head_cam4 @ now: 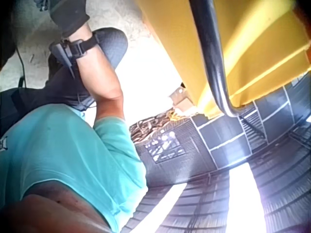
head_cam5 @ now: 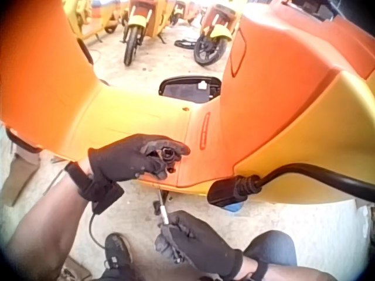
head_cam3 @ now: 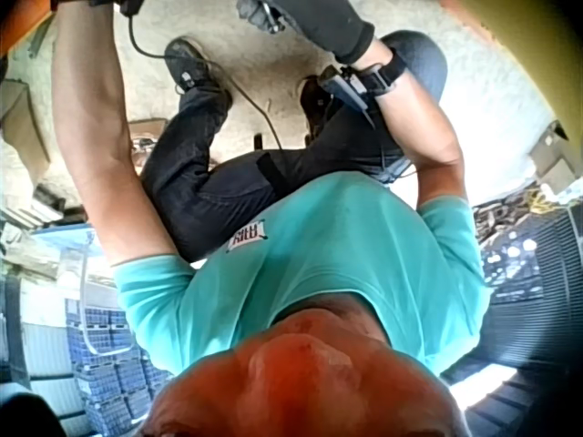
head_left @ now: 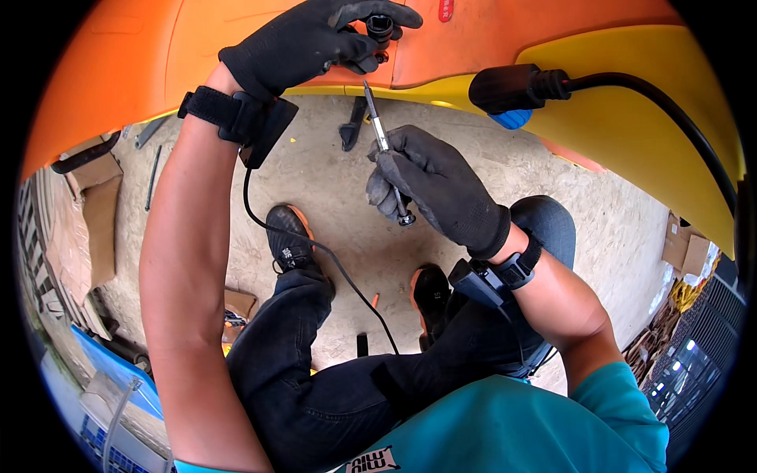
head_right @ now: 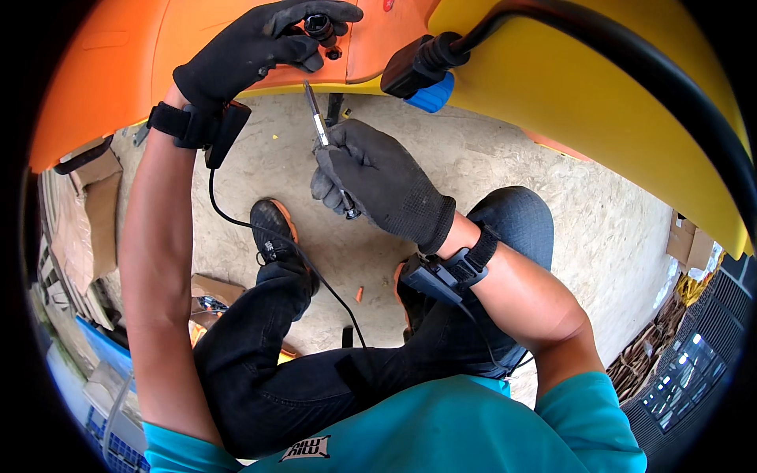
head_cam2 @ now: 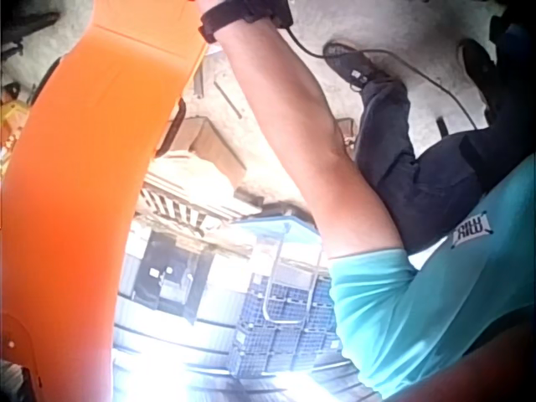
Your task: The person holds a connector and uses a screwdriver to tighten a screw on the frame of an orange and yellow scooter.
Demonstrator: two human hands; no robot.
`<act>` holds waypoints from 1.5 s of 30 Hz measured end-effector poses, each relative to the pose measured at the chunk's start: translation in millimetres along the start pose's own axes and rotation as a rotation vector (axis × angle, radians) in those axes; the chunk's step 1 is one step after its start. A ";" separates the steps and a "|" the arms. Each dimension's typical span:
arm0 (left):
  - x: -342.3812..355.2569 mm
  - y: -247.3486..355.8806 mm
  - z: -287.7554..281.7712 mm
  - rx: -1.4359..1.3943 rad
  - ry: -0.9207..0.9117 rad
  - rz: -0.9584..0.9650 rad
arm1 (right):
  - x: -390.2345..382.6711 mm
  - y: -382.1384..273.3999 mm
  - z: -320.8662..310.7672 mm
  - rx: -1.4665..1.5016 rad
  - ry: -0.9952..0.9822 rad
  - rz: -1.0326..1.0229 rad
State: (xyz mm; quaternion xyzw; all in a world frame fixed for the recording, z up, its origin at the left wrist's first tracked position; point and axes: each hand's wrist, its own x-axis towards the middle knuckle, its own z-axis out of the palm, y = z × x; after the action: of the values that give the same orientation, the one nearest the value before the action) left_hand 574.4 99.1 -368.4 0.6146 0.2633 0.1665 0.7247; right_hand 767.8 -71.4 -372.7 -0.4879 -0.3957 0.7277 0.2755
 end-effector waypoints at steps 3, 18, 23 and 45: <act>1.1 1.6 1.0 0.022 -0.006 0.020 | 0.4 1.9 -1.4 -0.001 0.010 0.002; 1.3 -14.3 -0.9 0.469 0.129 0.182 | 2.7 5.9 -1.4 0.084 0.014 -0.007; -4.1 -5.7 4.6 0.323 0.137 0.132 | 2.6 9.0 -3.8 0.002 0.011 -0.032; -1.0 -5.7 11.0 0.396 0.189 0.155 | -1.0 21.1 -6.6 0.127 0.052 0.068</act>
State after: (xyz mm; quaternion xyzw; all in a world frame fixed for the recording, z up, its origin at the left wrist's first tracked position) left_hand 579.7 88.6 -372.7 0.7448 0.3096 0.2237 0.5471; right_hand 774.0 -81.5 -391.5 -0.5014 -0.3246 0.7474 0.2910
